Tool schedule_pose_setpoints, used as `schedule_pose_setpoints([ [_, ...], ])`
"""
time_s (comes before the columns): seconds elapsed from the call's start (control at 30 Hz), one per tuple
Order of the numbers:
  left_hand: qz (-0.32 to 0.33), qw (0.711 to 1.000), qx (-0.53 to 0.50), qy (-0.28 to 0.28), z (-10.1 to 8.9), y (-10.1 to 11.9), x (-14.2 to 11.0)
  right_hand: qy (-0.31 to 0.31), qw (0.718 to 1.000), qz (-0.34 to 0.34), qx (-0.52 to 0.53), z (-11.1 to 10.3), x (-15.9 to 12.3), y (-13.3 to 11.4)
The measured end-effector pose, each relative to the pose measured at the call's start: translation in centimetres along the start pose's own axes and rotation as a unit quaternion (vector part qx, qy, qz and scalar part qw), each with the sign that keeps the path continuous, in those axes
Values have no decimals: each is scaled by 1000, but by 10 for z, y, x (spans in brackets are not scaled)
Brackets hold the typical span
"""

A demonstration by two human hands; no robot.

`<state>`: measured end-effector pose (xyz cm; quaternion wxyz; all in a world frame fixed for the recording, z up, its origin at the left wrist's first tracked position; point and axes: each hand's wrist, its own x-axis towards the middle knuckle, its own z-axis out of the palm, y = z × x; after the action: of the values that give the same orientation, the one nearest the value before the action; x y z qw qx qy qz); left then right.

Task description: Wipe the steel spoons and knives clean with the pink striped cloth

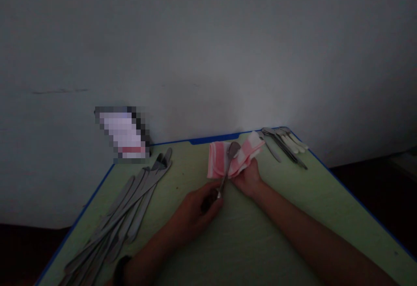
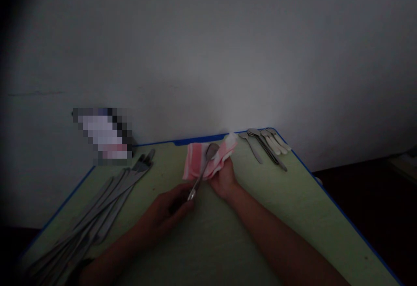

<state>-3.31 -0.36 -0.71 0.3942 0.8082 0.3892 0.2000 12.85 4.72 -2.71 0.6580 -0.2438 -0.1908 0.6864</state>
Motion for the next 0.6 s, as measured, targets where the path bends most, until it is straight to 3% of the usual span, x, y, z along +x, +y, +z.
schedule_pose_setpoints([
  [0.27, 17, 997, 67, -36, 4, -4, -2, -10, 1000, -12, -13, -5, 2, 2],
  [0.37, 24, 995, 83, -40, 6, -5, -2, -15, 999, 12, -35, -4, 1, 3],
  [0.6, 7, 998, 55, -38, -1, 2, -2, 30, 989, 33, -139, 1, -5, 5],
])
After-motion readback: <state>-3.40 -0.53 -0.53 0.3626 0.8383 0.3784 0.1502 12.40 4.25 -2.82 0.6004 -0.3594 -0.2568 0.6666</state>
